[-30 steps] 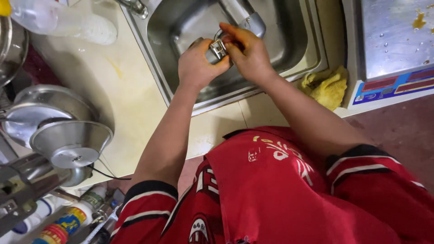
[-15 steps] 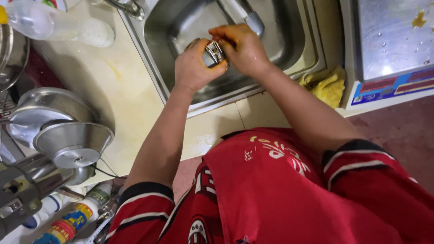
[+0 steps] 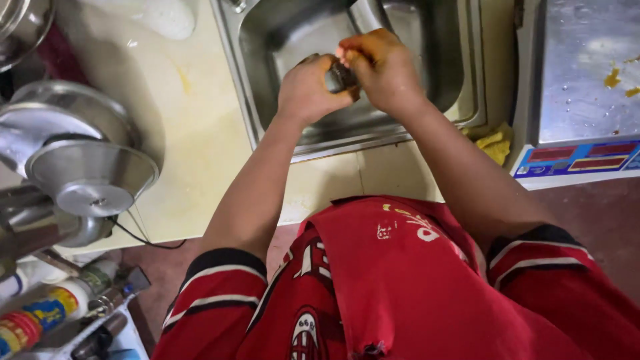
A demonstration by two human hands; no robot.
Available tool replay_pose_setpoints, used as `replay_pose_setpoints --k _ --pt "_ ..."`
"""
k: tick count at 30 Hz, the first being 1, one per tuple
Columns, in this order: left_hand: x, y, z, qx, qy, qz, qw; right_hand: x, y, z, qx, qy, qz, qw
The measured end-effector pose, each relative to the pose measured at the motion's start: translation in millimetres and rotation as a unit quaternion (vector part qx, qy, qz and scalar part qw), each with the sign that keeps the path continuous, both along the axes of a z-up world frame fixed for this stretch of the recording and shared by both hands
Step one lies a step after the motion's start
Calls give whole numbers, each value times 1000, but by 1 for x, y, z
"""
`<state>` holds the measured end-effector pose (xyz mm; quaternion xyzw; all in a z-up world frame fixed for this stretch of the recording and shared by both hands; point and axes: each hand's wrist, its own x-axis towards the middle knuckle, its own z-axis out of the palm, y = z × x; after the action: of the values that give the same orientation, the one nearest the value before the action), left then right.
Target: Cleaning and rinsing various metal components of a machine in a sink
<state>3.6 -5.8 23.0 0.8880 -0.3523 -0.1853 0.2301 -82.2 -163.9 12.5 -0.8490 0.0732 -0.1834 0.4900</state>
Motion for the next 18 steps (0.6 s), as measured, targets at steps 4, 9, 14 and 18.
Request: replay_pose_setpoints --k 4,9,14,18 --pt "2 -4 -1 -2 22 15 1000 5 -11 -17 -37 18 120 992" --pt "7 -1 -14 14 -7 -7 1000 32 -40 -18 -108 61 230 965" --pt "3 -1 -11 25 7 4 1000 38 -27 -21 -80 207 150 963" --pt "1 -2 -3 52 23 10 998 35 -21 -35 168 138 -11 976"
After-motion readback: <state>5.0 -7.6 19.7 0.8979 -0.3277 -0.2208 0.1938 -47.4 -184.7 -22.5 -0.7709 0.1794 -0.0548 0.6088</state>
